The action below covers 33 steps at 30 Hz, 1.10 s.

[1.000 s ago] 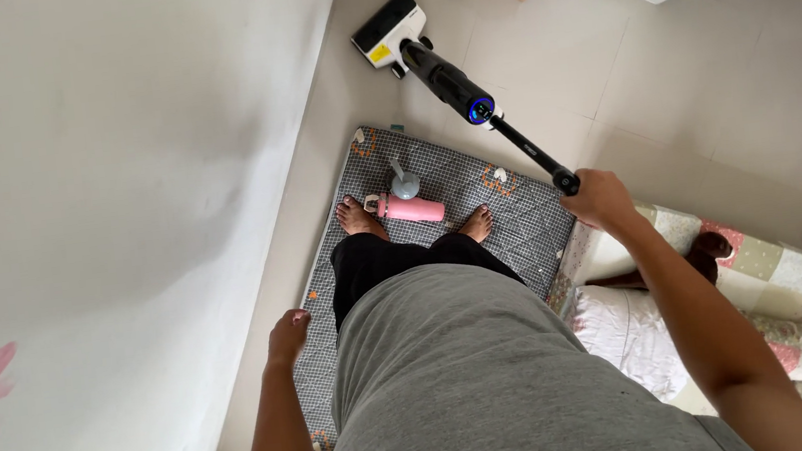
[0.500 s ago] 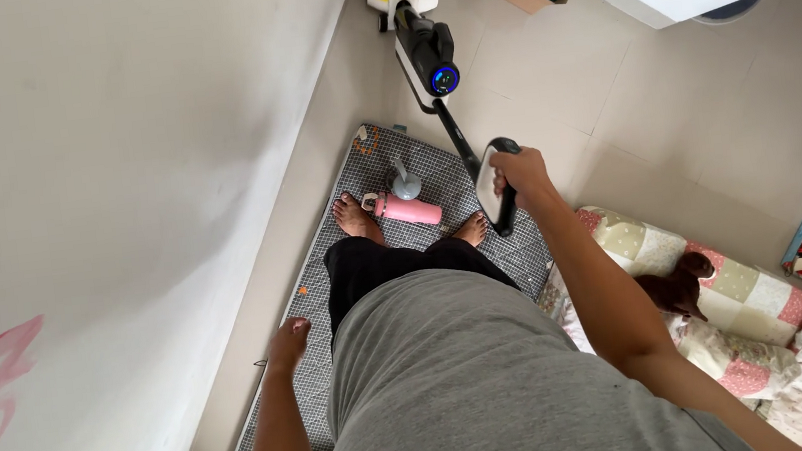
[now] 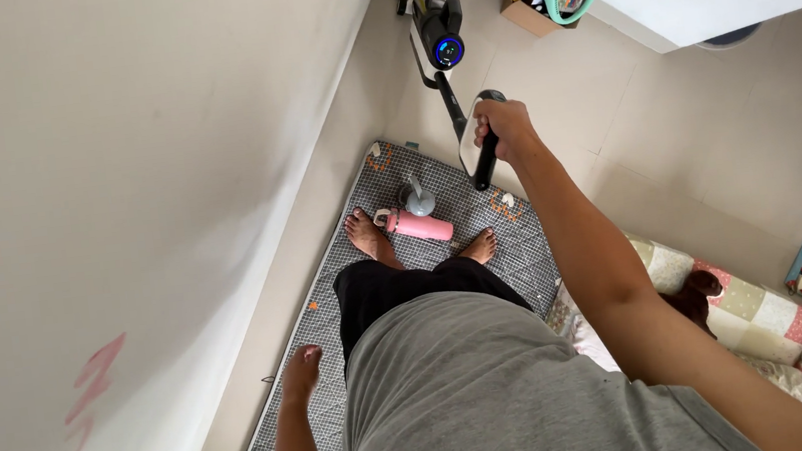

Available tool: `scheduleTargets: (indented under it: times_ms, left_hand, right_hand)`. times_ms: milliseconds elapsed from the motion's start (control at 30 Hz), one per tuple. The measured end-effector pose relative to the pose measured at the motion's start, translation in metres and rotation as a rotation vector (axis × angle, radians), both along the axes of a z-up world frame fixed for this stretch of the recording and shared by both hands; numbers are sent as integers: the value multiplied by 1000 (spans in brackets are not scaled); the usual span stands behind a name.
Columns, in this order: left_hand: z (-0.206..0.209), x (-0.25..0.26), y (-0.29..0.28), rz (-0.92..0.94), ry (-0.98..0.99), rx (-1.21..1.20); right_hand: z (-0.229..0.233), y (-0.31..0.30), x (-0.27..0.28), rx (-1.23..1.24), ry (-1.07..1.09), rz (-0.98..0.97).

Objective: Vacuuming and mopping the floor in a bedroom using a cordless floor cleaner.

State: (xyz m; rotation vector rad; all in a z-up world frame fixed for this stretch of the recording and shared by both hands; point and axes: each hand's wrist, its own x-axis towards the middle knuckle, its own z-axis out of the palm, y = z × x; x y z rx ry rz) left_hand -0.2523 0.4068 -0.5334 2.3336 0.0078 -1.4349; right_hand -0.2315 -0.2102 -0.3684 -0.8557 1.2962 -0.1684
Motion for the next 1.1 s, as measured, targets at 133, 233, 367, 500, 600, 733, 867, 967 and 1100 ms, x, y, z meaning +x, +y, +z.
scheduleTargets:
  times_ms: [133,233,367,500,600,733,867,967,1100]
  left_hand:
    - [-9,-7,14,9,16,17]
    - [-7,-6,15,33,24,35]
    - [-22,-6,20,62,9,-17]
    - [-32,0,18,28,-16,-70]
    - [-31,4,10,53,9,-97]
    - [-19,14,-1,104,67,-85]
    - [-10,16,1,123,119,-40]
    - [-8,16,-3,132,143,-13]
    - [-8,9,-5,137,183,35]
  right_hand:
    - [-2,-2,27,-16,-24,-30]
    - [-8,-6,44,42,-45,-78]
    - [-12,-17,72,46,-85,-67]
    - [-27,-31,100,113,-156,-113]
    - [-39,-37,123,116,-141,-121]
    - [-52,-32,149,113,-146,-104]
    - [-55,-10,162,109,-118,-77]
    - [-42,11,162,102,-86,-88]
    - [-49,40,143,147,-100,-91]
